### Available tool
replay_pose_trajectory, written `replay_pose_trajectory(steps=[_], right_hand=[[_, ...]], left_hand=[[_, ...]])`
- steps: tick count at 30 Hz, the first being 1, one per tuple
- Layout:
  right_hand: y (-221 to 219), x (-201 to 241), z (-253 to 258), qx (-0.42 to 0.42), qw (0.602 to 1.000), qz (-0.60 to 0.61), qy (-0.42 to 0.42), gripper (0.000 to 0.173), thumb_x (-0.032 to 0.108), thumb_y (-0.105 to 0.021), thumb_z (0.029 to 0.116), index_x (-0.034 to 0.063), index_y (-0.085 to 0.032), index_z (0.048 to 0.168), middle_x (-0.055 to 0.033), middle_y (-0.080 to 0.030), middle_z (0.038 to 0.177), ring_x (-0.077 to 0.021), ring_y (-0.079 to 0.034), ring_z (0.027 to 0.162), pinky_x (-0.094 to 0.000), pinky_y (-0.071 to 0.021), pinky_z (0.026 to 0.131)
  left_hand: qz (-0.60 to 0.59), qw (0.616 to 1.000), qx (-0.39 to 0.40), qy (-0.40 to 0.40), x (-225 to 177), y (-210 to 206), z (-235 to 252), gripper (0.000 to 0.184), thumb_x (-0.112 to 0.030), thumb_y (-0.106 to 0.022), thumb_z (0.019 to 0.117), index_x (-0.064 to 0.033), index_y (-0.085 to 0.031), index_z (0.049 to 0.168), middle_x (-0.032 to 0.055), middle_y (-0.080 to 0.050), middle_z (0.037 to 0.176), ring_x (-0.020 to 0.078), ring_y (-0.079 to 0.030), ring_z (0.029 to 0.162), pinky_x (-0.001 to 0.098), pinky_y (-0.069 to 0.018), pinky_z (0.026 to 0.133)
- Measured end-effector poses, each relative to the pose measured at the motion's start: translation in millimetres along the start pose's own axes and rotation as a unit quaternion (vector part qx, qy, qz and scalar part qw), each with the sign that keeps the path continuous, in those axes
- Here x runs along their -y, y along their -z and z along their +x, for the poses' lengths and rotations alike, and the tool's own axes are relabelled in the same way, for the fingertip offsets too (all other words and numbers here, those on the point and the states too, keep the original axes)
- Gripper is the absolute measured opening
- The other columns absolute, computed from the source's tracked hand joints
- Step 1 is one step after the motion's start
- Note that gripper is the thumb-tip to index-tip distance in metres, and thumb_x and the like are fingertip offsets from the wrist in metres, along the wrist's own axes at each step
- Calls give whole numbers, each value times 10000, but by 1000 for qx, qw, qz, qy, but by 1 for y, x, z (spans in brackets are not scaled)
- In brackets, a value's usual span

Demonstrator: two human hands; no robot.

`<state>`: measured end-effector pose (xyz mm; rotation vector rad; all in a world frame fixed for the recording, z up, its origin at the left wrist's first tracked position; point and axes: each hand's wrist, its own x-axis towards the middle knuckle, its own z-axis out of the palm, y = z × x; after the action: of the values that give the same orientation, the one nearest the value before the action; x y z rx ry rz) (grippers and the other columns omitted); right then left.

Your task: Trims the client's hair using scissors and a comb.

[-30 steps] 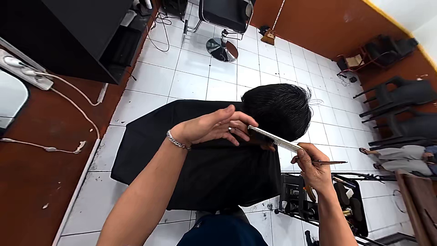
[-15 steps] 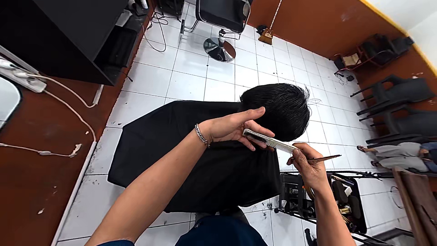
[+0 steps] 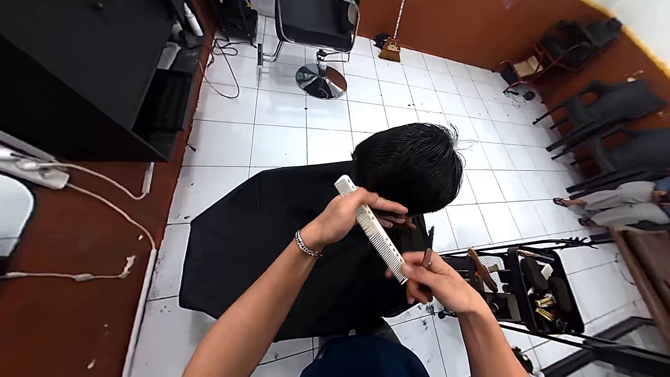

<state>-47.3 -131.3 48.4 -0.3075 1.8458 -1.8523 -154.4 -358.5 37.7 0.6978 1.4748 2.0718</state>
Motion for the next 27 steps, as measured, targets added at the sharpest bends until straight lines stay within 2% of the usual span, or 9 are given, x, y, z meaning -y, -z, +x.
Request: replay_pose_trajectory(steps=[2,3,5,7,9,10,12,17,27], right_hand=[[8,-11,-14,-56,995,53,56,146,209,-571,909,215,-712,947,164,-586,686,42,-558,631,-188,-505,642],[13,-14,-21,-88,987,87,98,201,185,-598,861,235,-708,1021,130,-642,824,-7,-624,786,-252,-547,788],[24,-17,-36,-121,970,135,162,405,118,-642,851,213,-636,1245,36,-675,1046,-151,-659,1040,-428,-521,1019],[28,-13,-45,-154,964,118,179,477,109,-675,923,177,-530,1373,19,-675,1093,-176,-670,1076,-464,-517,1058],[26,-11,-50,-176,961,84,194,433,206,-665,994,148,-541,1405,22,-698,1021,-130,-697,937,-399,-584,949],[24,-15,-50,-194,954,75,215,369,234,-622,1001,131,-635,1356,18,-718,960,-84,-678,811,-305,-594,793],[19,-27,-46,-248,933,52,256,322,265,-496,1008,144,-782,1091,51,-740,812,29,-587,599,-142,-464,536],[23,-46,-29,-278,929,3,243,325,228,-437,979,176,-748,899,135,-655,672,78,-512,533,-107,-389,491],[26,-31,-15,-288,934,-3,213,376,99,-356,897,148,-726,855,116,-655,648,79,-493,508,-109,-366,467]], left_hand=[[-26,1000,8,-3,3,2,1,636,-167,-144,1009,40,-728,1153,145,-757,1158,225,-740,1049,379,-598,942],[-39,999,13,-6,4,3,1,637,-160,-142,1002,42,-726,1155,150,-756,1165,230,-739,1063,382,-595,953],[-55,998,21,-8,6,3,0,627,-155,-151,990,37,-728,1143,154,-750,1185,244,-728,1100,389,-587,974],[-53,998,31,-15,7,5,1,630,-150,-149,992,34,-729,1154,150,-750,1186,245,-724,1111,387,-587,976],[-50,998,38,-18,8,6,1,627,-150,-153,998,37,-727,1167,152,-749,1191,247,-722,1120,386,-587,981],[-50,998,39,-20,9,6,1,626,-149,-155,998,42,-727,1168,155,-747,1195,248,-723,1117,384,-588,979],[-45,998,42,-24,11,6,1,630,-145,-146,998,47,-721,1170,157,-743,1203,240,-726,1107,377,-589,974],[-33,998,44,-29,8,4,1,619,-136,-163,976,52,-724,1160,162,-739,1205,239,-725,1102,375,-590,963],[-60,998,34,-7,4,0,-1,606,-137,-166,987,54,-703,1193,150,-745,1185,205,-742,1045,351,-597,948]])
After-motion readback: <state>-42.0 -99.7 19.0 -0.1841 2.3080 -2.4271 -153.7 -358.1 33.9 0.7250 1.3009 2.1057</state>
